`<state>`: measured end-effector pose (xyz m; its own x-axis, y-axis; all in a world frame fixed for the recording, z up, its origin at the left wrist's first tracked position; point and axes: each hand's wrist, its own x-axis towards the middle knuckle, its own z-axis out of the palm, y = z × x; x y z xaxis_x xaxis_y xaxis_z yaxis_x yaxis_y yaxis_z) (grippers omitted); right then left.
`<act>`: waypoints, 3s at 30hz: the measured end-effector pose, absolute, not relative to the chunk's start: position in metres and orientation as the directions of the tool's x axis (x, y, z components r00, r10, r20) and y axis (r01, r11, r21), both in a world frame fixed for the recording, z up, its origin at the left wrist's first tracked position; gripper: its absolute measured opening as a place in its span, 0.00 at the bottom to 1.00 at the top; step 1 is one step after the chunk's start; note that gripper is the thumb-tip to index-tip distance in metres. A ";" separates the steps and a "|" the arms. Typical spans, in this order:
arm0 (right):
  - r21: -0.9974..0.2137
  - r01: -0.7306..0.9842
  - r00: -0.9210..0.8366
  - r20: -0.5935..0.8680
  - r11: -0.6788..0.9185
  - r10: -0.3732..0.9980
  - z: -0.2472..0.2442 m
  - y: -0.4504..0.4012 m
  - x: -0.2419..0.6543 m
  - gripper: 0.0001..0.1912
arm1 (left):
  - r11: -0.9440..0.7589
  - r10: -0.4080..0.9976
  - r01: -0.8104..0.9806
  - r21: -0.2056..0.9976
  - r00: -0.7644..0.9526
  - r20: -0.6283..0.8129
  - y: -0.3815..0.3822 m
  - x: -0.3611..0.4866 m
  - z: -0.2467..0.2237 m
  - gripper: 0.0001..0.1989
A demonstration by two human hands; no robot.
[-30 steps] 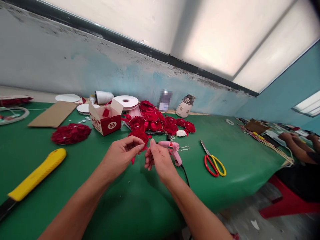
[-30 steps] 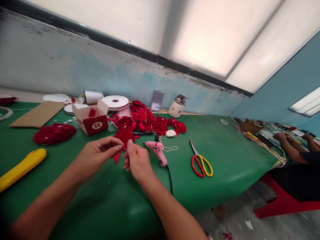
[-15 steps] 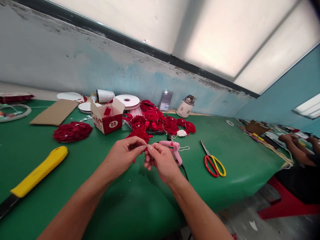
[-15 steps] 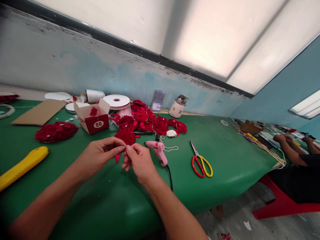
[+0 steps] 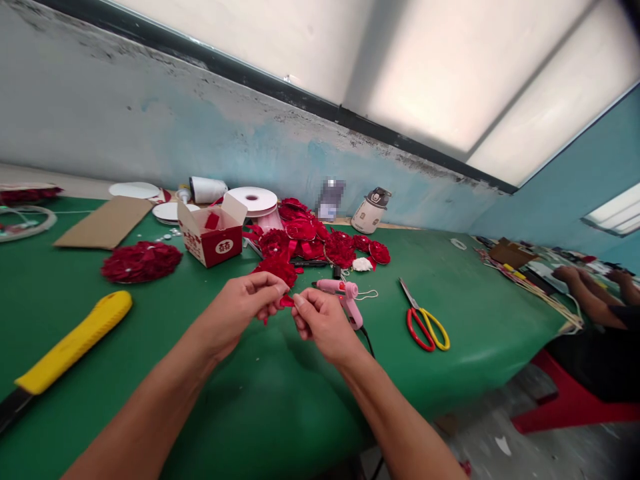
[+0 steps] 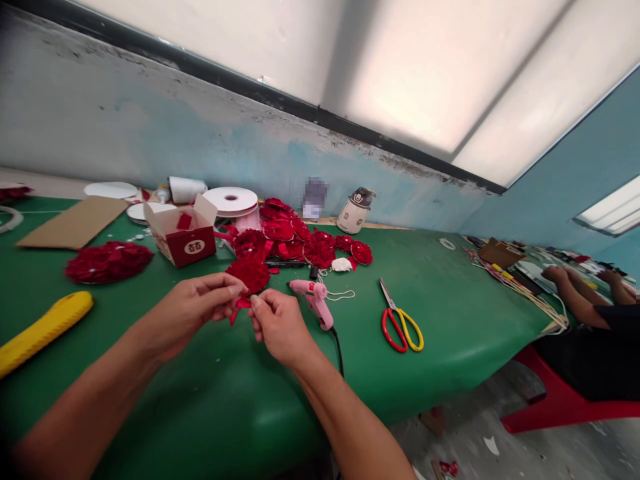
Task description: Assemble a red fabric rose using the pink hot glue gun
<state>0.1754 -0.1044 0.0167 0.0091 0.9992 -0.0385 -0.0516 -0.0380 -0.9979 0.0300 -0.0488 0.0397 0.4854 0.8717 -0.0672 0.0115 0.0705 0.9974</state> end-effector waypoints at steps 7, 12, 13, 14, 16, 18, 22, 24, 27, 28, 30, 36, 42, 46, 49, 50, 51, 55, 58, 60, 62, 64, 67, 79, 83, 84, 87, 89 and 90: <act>-0.990 -0.139 -0.040 -0.032 -0.038 0.999 0.015 -0.105 0.175 0.17 | 0.190 0.860 0.022 0.982 0.478 -0.177 -0.051 0.032 0.036 0.20; -0.964 -0.255 -0.098 -0.051 -0.074 0.994 0.014 -0.104 0.176 0.17 | 0.020 0.864 0.141 0.990 0.495 -0.088 -0.055 0.037 0.038 0.19; -0.957 -0.277 -0.108 -0.056 -0.084 0.993 0.014 -0.104 0.176 0.17 | -0.027 0.858 0.158 0.987 0.511 -0.058 -0.055 0.038 0.038 0.19; -0.951 -0.292 -0.116 -0.066 -0.098 0.991 0.014 -0.103 0.176 0.18 | -0.061 0.852 0.173 0.983 0.523 -0.039 -0.056 0.038 0.038 0.19; -0.942 -0.309 -0.125 -0.097 -0.131 0.987 0.013 -0.103 0.176 0.18 | -0.092 0.848 0.193 0.977 0.529 -0.025 -0.056 0.040 0.037 0.18; -0.940 -0.306 -0.107 -0.123 -0.150 0.987 0.012 -0.102 0.174 0.18 | -0.093 0.855 0.202 0.975 0.519 -0.026 -0.056 0.041 0.036 0.18; -0.958 -0.256 0.033 -0.140 -0.127 0.990 0.009 -0.100 0.171 0.19 | -0.089 0.896 0.198 0.976 0.444 -0.008 -0.054 0.042 0.032 0.19; -0.966 -0.239 0.116 -0.127 -0.096 0.985 0.008 -0.100 0.169 0.20 | -0.081 0.920 0.171 0.982 0.391 0.008 -0.053 0.041 0.030 0.19; -0.982 -0.189 0.220 -0.054 -0.012 0.974 0.010 -0.100 0.168 0.20 | -0.057 0.934 0.109 0.992 0.358 0.014 -0.051 0.039 0.029 0.18; -0.987 -0.157 0.235 -0.014 0.023 0.972 0.011 -0.101 0.168 0.20 | -0.055 0.932 0.098 0.994 0.362 0.016 -0.051 0.039 0.030 0.18; -0.993 -0.079 0.229 0.066 0.087 0.971 0.014 -0.103 0.166 0.18 | -0.069 0.926 0.100 0.993 0.378 0.027 -0.052 0.039 0.031 0.19; -0.976 0.141 0.203 0.190 0.163 0.961 0.015 -0.103 0.160 0.16 | -0.129 0.914 0.146 0.981 0.401 0.060 -0.056 0.041 0.035 0.19; -0.957 0.200 0.199 0.252 0.213 0.947 0.011 -0.101 0.158 0.15 | 0.101 0.889 -0.041 0.994 0.452 -0.072 -0.058 0.041 0.033 0.15; -0.952 0.228 0.232 0.256 0.203 0.938 0.009 -0.100 0.161 0.17 | 0.225 0.884 -0.144 0.964 0.447 -0.140 -0.056 0.039 0.031 0.17; -0.946 0.258 0.243 0.260 0.196 0.935 0.008 -0.098 0.162 0.18 | 0.236 0.876 -0.169 0.957 0.464 -0.134 -0.054 0.038 0.032 0.19; -0.941 0.274 0.241 0.269 0.201 0.933 0.009 -0.098 0.162 0.18 | 0.236 0.874 -0.174 0.956 0.469 -0.130 -0.054 0.038 0.033 0.19; -0.934 0.292 0.236 0.281 0.208 0.930 0.011 -0.098 0.163 0.17 | 0.231 0.870 -0.171 0.958 0.476 -0.125 -0.054 0.038 0.034 0.18; -0.912 0.338 0.192 0.309 0.233 0.931 0.015 -0.099 0.163 0.16 | 0.138 0.874 -0.075 0.988 0.478 -0.086 -0.058 0.038 0.040 0.11; -0.940 0.260 0.190 0.273 0.220 0.943 0.013 -0.097 0.164 0.17 | 0.095 0.898 -0.033 0.995 0.435 -0.072 -0.058 0.039 0.040 0.09; -0.974 0.131 0.230 0.209 0.183 0.951 0.009 -0.095 0.165 0.18 | 0.072 0.910 -0.036 0.997 0.412 -0.051 -0.058 0.039 0.038 0.10; -0.991 -0.005 0.286 0.129 0.136 0.950 0.007 -0.094 0.166 0.19 | 0.047 0.924 -0.045 0.998 0.381 -0.027 -0.057 0.040 0.035 0.10; -0.991 -0.073 0.322 0.079 0.108 0.943 0.009 -0.095 0.166 0.19 | 0.018 0.936 -0.048 0.999 0.353 0.000 -0.056 0.040 0.033 0.09; -0.992 0.011 0.312 0.123 0.126 0.942 0.016 -0.099 0.164 0.18 | -0.050 0.935 -0.023 0.998 0.350 0.055 -0.057 0.040 0.033 0.09; -0.912 0.348 0.321 0.331 0.215 0.887 0.020 -0.105 0.158 0.10 | -0.117 0.932 -0.096 0.988 0.335 0.143 -0.068 0.048 0.033 0.08; -0.932 0.277 0.306 0.318 0.236 0.897 0.021 -0.105 0.158 0.11 | -0.161 0.935 -0.081 0.984 0.305 0.178 -0.071 0.049 0.036 0.08; -0.946 0.218 0.293 0.297 0.238 0.909 0.022 -0.106 0.158 0.11 | -0.168 0.933 -0.083 0.982 0.307 0.186 -0.073 0.049 0.037 0.08; -0.979 -0.017 0.245 0.191 0.201 0.950 0.023 -0.108 0.155 0.12 | -0.200 0.925 -0.092 0.976 0.312 0.219 -0.075 0.048 0.041 0.08; -0.966 -0.204 0.240 0.108 0.159 0.965 0.024 -0.110 0.153 0.15 | -0.222 0.925 -0.087 0.971 0.296 0.238 -0.075 0.047 0.040 0.08; -0.943 -0.300 0.249 0.071 0.146 0.966 0.025 -0.111 0.153 0.16 | -0.230 0.928 -0.082 0.970 0.283 0.244 -0.074 0.046 0.039 0.08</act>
<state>0.1528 -0.1115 0.0249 0.2486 0.9660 0.0711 -0.2996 0.1465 -0.9428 0.0459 -0.0738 0.0393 0.2828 0.9275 0.2444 -0.0822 -0.2304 0.9696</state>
